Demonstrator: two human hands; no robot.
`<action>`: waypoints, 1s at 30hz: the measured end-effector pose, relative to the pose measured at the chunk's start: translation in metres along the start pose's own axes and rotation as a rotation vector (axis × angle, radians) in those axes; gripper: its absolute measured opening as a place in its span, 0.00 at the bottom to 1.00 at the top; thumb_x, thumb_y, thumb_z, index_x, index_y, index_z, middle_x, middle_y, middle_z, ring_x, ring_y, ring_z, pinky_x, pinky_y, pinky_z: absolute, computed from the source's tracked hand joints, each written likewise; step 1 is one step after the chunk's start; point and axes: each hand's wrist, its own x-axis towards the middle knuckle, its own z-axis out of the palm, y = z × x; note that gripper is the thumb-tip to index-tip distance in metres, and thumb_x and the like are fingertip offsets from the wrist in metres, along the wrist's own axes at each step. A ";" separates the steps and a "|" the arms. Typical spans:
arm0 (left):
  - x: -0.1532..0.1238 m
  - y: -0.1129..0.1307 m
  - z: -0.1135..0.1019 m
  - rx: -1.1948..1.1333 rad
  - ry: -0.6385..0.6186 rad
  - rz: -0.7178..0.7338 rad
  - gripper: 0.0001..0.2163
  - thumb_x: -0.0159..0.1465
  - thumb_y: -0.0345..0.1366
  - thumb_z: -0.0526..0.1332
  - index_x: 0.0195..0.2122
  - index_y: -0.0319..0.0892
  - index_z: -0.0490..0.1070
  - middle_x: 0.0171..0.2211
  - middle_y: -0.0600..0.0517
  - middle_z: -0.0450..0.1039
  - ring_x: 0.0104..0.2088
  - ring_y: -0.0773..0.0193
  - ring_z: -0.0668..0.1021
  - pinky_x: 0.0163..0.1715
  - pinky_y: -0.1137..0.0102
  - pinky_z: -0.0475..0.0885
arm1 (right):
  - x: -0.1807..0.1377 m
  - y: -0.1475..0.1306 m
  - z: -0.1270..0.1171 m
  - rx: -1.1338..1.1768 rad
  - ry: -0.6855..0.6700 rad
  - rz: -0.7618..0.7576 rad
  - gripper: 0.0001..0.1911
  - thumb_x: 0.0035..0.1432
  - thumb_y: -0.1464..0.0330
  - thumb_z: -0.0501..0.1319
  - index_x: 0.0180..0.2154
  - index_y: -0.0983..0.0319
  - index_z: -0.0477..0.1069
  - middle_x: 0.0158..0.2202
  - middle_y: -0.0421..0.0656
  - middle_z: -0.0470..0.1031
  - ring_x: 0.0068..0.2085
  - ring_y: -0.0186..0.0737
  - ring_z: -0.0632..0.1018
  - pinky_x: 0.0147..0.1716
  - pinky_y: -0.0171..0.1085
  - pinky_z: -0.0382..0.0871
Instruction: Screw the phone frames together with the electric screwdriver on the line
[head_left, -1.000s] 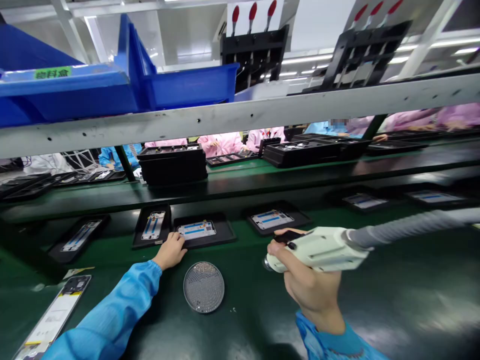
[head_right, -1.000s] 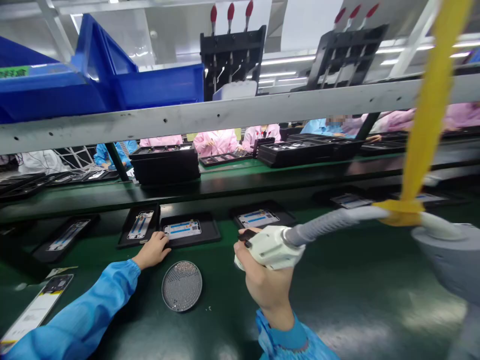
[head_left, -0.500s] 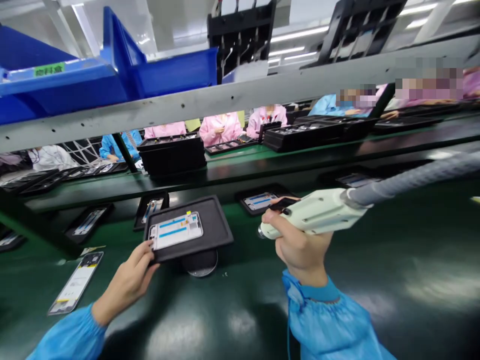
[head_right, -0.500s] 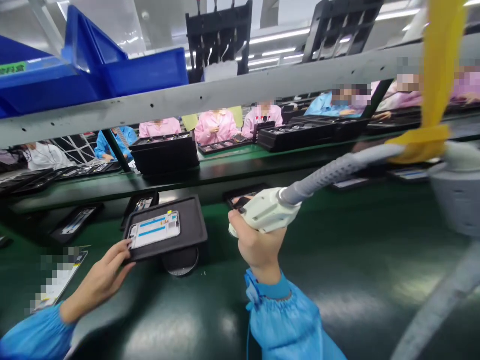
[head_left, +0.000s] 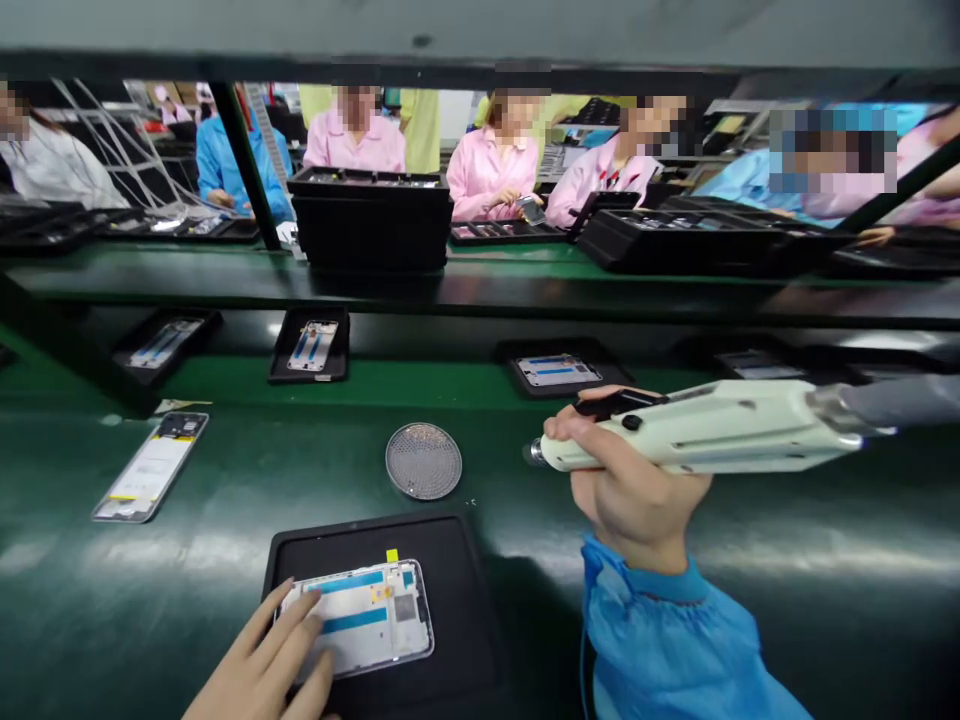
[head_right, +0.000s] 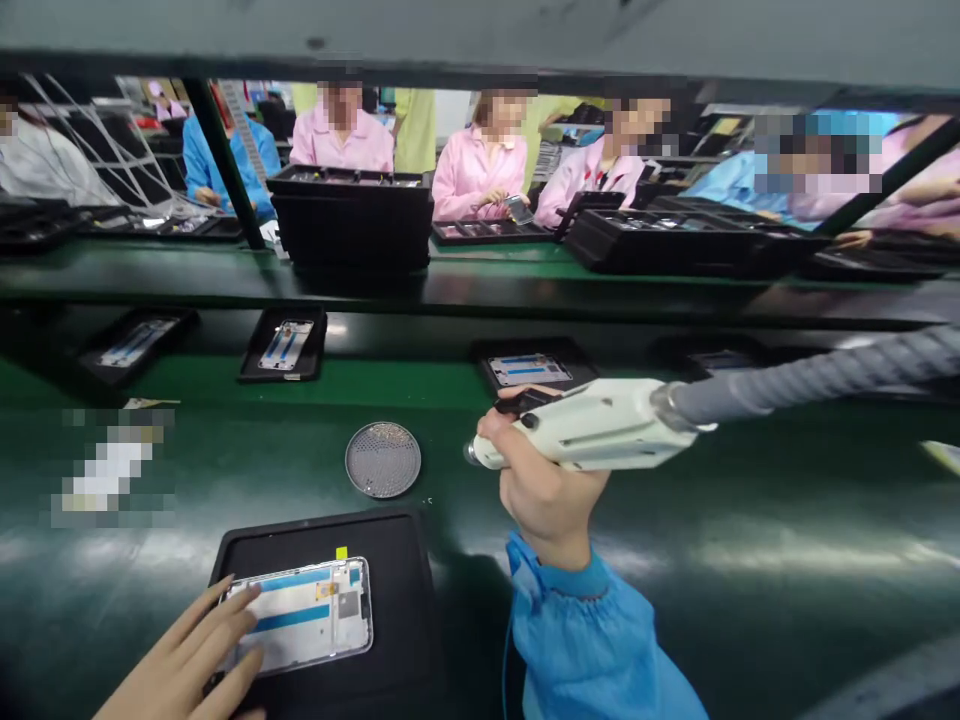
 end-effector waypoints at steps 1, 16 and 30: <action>0.012 -0.004 0.001 0.000 -0.070 0.036 0.13 0.67 0.47 0.58 0.41 0.44 0.73 0.43 0.46 0.78 0.53 0.50 0.77 0.58 0.52 0.67 | -0.004 0.003 0.004 0.024 -0.001 0.031 0.10 0.42 0.71 0.68 0.31 0.60 0.73 0.22 0.36 0.70 0.24 0.36 0.73 0.28 0.41 0.70; 0.073 -0.027 0.047 -0.225 -0.153 0.273 0.19 0.67 0.51 0.57 0.45 0.38 0.75 0.46 0.43 0.79 0.46 0.54 0.79 0.48 0.59 0.67 | -0.035 0.081 0.098 0.004 -0.270 0.270 0.10 0.48 0.72 0.65 0.35 0.61 0.70 0.23 0.35 0.70 0.25 0.33 0.73 0.27 0.38 0.69; 0.066 -0.020 0.055 -0.265 -0.098 0.227 0.10 0.65 0.40 0.60 0.43 0.41 0.75 0.46 0.48 0.79 0.47 0.56 0.76 0.51 0.58 0.61 | -0.046 0.101 0.096 -0.074 -0.312 0.279 0.08 0.51 0.72 0.65 0.35 0.60 0.70 0.24 0.36 0.71 0.26 0.33 0.74 0.28 0.39 0.71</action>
